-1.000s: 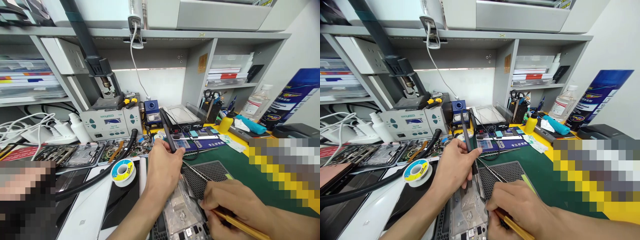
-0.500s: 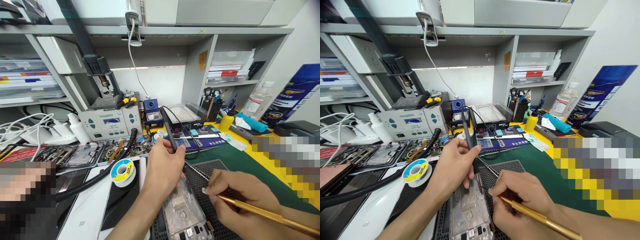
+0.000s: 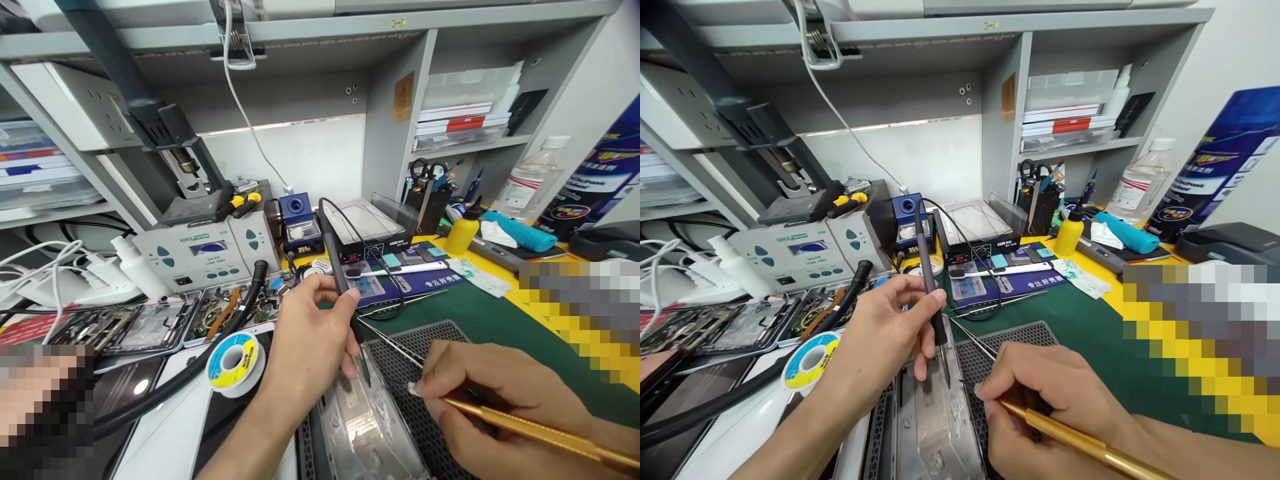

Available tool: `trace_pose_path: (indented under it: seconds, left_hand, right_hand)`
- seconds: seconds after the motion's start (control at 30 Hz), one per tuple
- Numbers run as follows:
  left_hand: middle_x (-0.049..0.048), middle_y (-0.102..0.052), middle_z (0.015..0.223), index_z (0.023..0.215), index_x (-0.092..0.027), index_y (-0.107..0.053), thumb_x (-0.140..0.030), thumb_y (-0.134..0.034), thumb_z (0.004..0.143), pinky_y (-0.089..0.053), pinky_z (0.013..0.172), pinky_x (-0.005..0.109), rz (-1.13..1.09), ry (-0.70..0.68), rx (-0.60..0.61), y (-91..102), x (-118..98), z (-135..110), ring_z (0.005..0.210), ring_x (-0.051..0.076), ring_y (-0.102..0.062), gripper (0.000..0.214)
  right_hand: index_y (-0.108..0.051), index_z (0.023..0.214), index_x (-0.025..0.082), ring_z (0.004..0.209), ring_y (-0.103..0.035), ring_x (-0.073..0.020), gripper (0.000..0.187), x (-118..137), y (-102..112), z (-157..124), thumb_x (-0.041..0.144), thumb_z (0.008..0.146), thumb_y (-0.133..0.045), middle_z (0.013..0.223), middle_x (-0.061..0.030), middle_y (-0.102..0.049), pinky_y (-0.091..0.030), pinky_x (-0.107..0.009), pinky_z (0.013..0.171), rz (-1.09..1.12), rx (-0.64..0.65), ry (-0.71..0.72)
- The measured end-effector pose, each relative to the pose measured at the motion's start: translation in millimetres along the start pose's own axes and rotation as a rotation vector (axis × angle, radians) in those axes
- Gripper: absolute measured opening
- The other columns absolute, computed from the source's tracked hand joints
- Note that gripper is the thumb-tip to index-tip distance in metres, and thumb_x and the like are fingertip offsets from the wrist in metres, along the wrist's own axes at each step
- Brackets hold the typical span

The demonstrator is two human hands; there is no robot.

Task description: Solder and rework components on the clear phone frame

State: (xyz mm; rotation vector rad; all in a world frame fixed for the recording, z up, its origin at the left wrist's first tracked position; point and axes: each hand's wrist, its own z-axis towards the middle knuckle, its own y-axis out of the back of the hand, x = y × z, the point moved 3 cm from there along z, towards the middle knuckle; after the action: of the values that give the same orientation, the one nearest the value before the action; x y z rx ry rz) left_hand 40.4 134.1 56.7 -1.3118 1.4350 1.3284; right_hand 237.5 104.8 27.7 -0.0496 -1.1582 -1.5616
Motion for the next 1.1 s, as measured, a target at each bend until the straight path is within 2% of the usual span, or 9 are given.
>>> trace_pose_path:
  seconds: [0.13,0.3,0.5,0.77,1.1]
  left_hand:
    - [-0.0070,-0.061,0.043,0.098,-0.021,-0.056,-0.029,-0.063,0.101,-0.037,0.033,0.017,-0.003,-0.001,-0.018,1.7,1.5,1.9,0.027,0.010,-0.052,0.012]
    - [-0.0067,-0.061,0.043,0.100,-0.020,-0.057,-0.027,-0.061,0.103,-0.038,0.035,0.016,-0.006,0.009,-0.020,2.8,6.8,2.8,0.028,0.010,-0.053,0.008]
    - [-0.0060,-0.063,0.045,0.100,-0.019,-0.060,-0.025,-0.060,0.103,-0.039,0.036,0.015,-0.006,0.016,-0.018,2.6,10.9,5.6,0.029,0.009,-0.055,0.006]
    - [-0.0072,-0.061,0.043,0.100,-0.019,-0.059,-0.024,-0.061,0.103,-0.039,0.034,0.015,0.003,0.029,-0.046,2.3,11.3,6.8,0.027,0.010,-0.053,0.005]
    - [-0.0073,-0.061,0.042,0.099,-0.019,-0.059,-0.023,-0.062,0.102,-0.040,0.035,0.014,0.032,0.016,-0.077,1.3,8.1,3.1,0.027,0.008,-0.053,0.006]
  right_hand:
    - [-0.056,0.086,0.026,0.049,-0.056,-0.0097,0.022,9.0,-0.8,9.7,0.003,0.085,-0.054,0.063,0.0072,-0.062,-0.047,-0.021,0.052,-0.131,-0.050,0.141]
    - [-0.055,0.083,0.026,0.050,-0.062,-0.0101,0.028,14.3,-9.1,9.4,0.000,0.079,-0.047,0.063,0.0066,-0.066,-0.048,-0.022,0.052,-0.265,-0.022,0.181]
    - [-0.055,0.088,0.027,0.054,-0.065,-0.0104,0.029,11.1,-15.1,5.4,0.001,0.082,-0.044,0.069,0.0071,-0.067,-0.048,-0.024,0.054,-0.271,0.021,0.175]
    - [-0.055,0.090,0.027,0.061,-0.065,-0.0112,0.029,7.7,-18.8,0.4,0.001,0.083,-0.046,0.077,0.0062,-0.067,-0.046,-0.028,0.057,-0.252,0.169,0.160]
    - [-0.055,0.097,0.027,0.066,-0.064,-0.0136,0.032,0.4,-19.6,-10.4,-0.001,0.082,-0.054,0.083,0.0056,-0.068,-0.045,-0.030,0.063,-0.186,0.192,0.103]
